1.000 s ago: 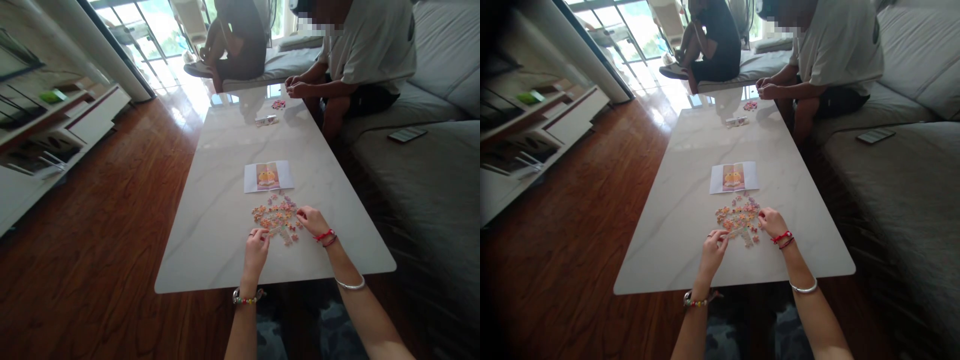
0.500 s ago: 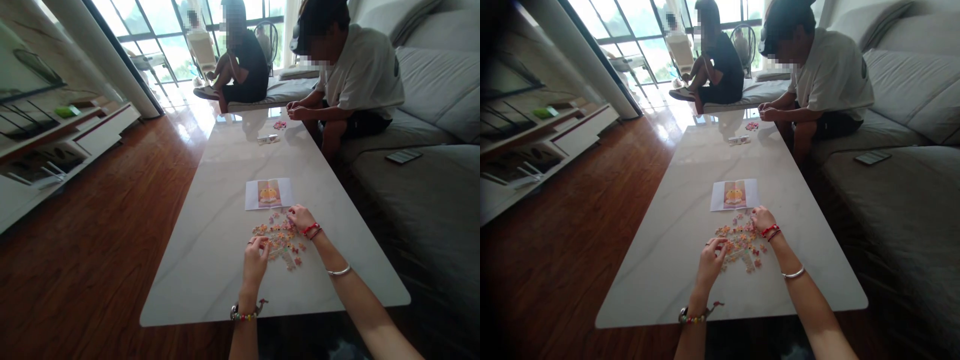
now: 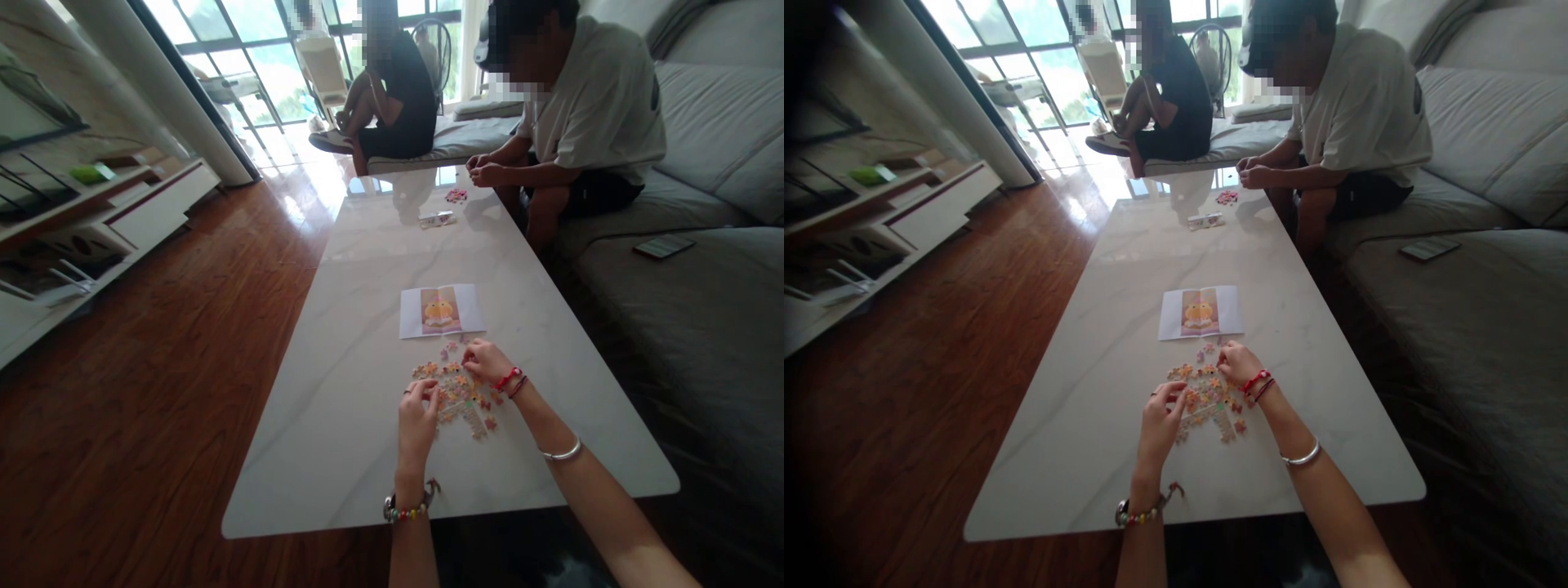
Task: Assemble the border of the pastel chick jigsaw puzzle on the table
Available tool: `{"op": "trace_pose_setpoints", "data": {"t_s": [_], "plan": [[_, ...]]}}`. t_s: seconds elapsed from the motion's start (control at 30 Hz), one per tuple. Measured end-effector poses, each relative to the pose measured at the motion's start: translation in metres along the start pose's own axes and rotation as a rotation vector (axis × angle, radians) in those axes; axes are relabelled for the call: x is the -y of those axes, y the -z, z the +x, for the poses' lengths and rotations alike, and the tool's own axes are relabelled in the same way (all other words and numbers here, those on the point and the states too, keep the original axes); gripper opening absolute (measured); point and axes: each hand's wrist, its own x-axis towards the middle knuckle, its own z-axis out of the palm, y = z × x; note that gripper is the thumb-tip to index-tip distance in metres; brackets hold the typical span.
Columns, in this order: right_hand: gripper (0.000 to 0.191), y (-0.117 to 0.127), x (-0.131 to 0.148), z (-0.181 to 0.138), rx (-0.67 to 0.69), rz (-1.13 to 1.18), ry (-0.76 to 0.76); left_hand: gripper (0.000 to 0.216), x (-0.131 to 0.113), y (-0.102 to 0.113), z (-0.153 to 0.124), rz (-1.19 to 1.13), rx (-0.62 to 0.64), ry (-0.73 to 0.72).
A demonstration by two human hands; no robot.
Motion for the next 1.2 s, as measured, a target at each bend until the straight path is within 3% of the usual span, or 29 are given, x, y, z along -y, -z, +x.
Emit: {"op": "trace_pose_setpoints", "data": {"t_s": [0.17,0.3,0.43,0.7,0.9,1.2], "plan": [[0.017,0.005,-0.006,-0.006,-0.041,0.143,-0.056,0.018,0.01,-0.005,-0.002,0.014,-0.007,0.022],[0.017,0.013,-0.023,-0.022,-0.209,0.441,-0.21,0.017,0.018,-0.005,-0.002,0.068,-0.021,0.004],[0.019,0.015,-0.032,-0.049,-0.3,0.549,-0.352,0.017,0.02,-0.006,-0.001,0.087,-0.031,0.004],[0.035,0.003,-0.001,-0.08,-0.199,0.85,-0.364,0.016,0.014,-0.022,-0.006,-0.028,0.048,-0.002],[0.025,0.001,0.005,-0.088,-0.137,0.839,-0.318,0.015,0.007,-0.024,-0.012,-0.073,0.094,0.032],[0.022,0.003,0.005,-0.105,0.07,0.752,-0.149,0.025,-0.005,-0.041,-0.029,-0.356,0.371,0.103]]}}
